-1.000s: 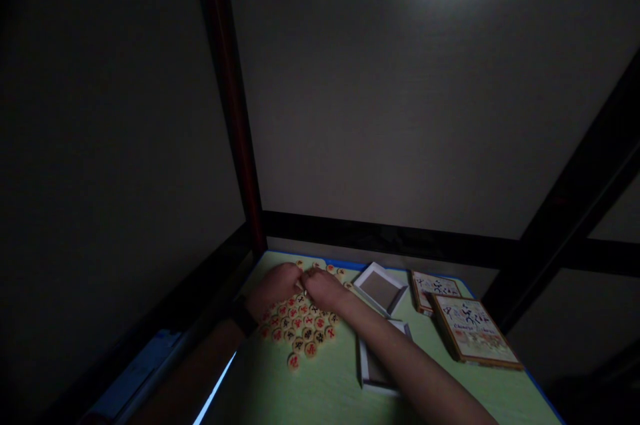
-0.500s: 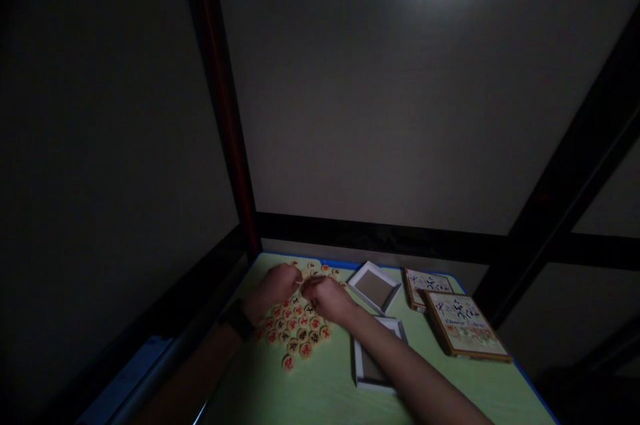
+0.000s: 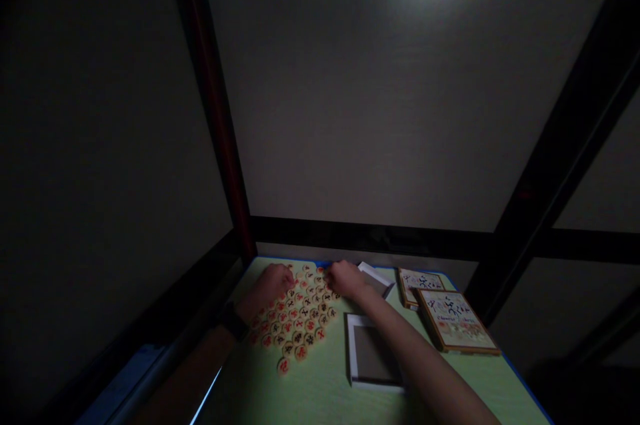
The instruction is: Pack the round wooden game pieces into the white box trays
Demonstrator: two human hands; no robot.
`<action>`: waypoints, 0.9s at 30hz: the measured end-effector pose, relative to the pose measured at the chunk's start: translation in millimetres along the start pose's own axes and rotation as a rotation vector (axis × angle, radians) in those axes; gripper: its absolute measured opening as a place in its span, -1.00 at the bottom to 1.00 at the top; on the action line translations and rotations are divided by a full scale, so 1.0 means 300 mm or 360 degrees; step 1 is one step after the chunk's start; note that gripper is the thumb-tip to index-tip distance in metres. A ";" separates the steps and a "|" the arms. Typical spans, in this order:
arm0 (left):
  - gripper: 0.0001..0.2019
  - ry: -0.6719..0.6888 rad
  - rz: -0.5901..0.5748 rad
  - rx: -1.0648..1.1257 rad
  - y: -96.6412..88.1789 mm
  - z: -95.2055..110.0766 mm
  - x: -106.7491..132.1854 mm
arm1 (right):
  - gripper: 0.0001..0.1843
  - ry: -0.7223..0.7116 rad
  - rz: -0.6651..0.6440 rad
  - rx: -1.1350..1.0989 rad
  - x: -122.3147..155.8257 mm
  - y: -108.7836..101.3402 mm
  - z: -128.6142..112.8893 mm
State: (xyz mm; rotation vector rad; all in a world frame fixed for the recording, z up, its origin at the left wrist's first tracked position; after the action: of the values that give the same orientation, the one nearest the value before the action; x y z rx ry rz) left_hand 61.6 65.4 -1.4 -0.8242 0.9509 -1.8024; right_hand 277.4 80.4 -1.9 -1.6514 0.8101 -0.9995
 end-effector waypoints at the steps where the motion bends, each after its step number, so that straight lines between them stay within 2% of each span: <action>1: -0.83 -0.0006 0.0015 -0.0011 -0.003 -0.002 -0.001 | -0.80 0.0051 0.0000 0.0025 -0.005 0.001 -0.008; 5: -0.79 -0.0020 0.0035 -0.0166 -0.029 0.001 -0.016 | -0.77 0.0172 -0.0022 0.0092 -0.021 -0.004 -0.030; 10: -0.73 -0.0026 -0.0018 -0.0369 -0.053 0.039 -0.069 | -0.74 0.0174 -0.0063 0.0126 -0.033 -0.010 -0.044; 20: -0.71 -0.0151 -0.0242 -0.0695 -0.009 0.141 -0.138 | -0.70 0.0106 -0.0051 0.0166 -0.021 -0.021 -0.069; 27: -0.70 -0.0181 -0.0291 -0.0761 0.014 0.151 -0.168 | -0.67 0.0061 0.0042 0.0147 0.008 -0.006 -0.078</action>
State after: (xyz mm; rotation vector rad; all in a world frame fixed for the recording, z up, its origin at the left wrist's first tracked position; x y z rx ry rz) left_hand 119.7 98.9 9.8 -1.3324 1.2882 -1.6770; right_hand 257.4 69.2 4.0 -1.5437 0.7976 -1.0374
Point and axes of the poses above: each hand's wrist, its own x-axis away from the middle knuckle, its own y-axis out of the palm, z = x × y, the point moved 2 cm from there along -x, towards the middle knuckle, and after that the axes turned 13 degrees about -z, right-handed, at the moved point
